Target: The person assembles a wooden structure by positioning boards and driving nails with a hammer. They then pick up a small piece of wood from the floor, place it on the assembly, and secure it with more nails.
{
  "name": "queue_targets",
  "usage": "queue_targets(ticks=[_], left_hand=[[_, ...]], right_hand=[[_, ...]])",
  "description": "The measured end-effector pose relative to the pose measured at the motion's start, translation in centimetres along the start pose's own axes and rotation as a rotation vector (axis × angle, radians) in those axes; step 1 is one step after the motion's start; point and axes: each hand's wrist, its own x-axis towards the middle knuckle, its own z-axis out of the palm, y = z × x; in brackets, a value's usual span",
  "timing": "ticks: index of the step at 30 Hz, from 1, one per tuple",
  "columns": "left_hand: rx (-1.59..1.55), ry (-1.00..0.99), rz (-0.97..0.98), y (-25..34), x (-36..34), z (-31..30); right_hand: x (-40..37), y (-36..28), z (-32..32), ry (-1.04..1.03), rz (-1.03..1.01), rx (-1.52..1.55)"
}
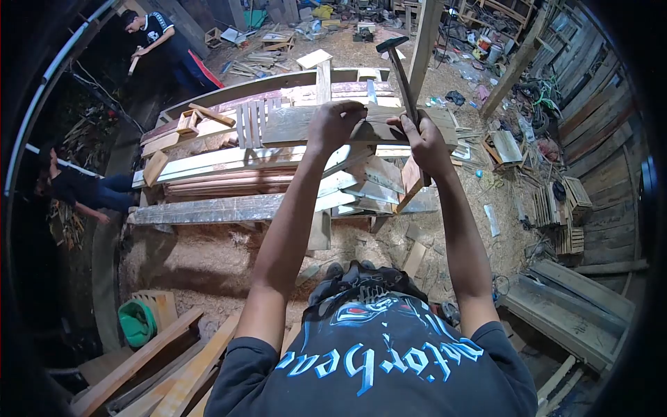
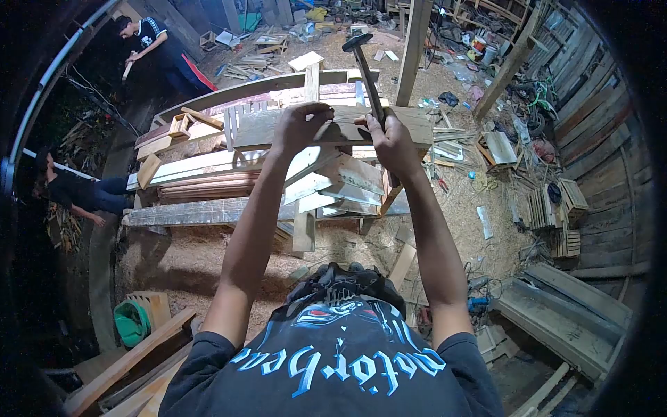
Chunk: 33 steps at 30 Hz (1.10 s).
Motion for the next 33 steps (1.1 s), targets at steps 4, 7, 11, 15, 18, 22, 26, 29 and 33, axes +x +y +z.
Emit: queue_targets(ticks=[4,7,11,15,18,22,26,29,33], left_hand=[[0.008,0.065,0.062,-0.1,0.1,0.5],[0.05,0.037,0.044,0.4,-0.3,0.1],[0.085,0.046,0.102,0.3,-0.1,0.1],[0.056,0.089,0.138,0.1,0.0,0.4],[0.054,0.089,0.148,0.0,-0.1,0.5],[0.098,0.079,0.182,0.1,0.0,0.3],[0.106,0.092,0.166,0.3,-0.1,0.3],[0.105,0.054,0.125,0.4,-0.3,0.2],[0.052,0.121,0.217,0.0,-0.3,0.4]], right_hand=[[-0.2,-0.4,0.2,0.02,-0.034,0.029],[0.0,-0.5,0.0,-0.006,-0.078,-0.037],[-0.8,-2.6,0.0,0.029,-0.036,-0.103],[-3.6,-9.7,0.0,0.052,0.037,-0.362],[-5.6,-10.3,-0.4,-0.006,0.08,-0.32],[-7.7,-13.0,-1.2,-0.118,0.202,-0.199],[-8.5,-13.8,-2.3,-0.17,0.086,-0.426],[-8.6,-13.6,-2.5,-0.211,-0.105,-0.488],[-8.5,-14.5,-2.5,-0.139,-0.147,-0.476]])
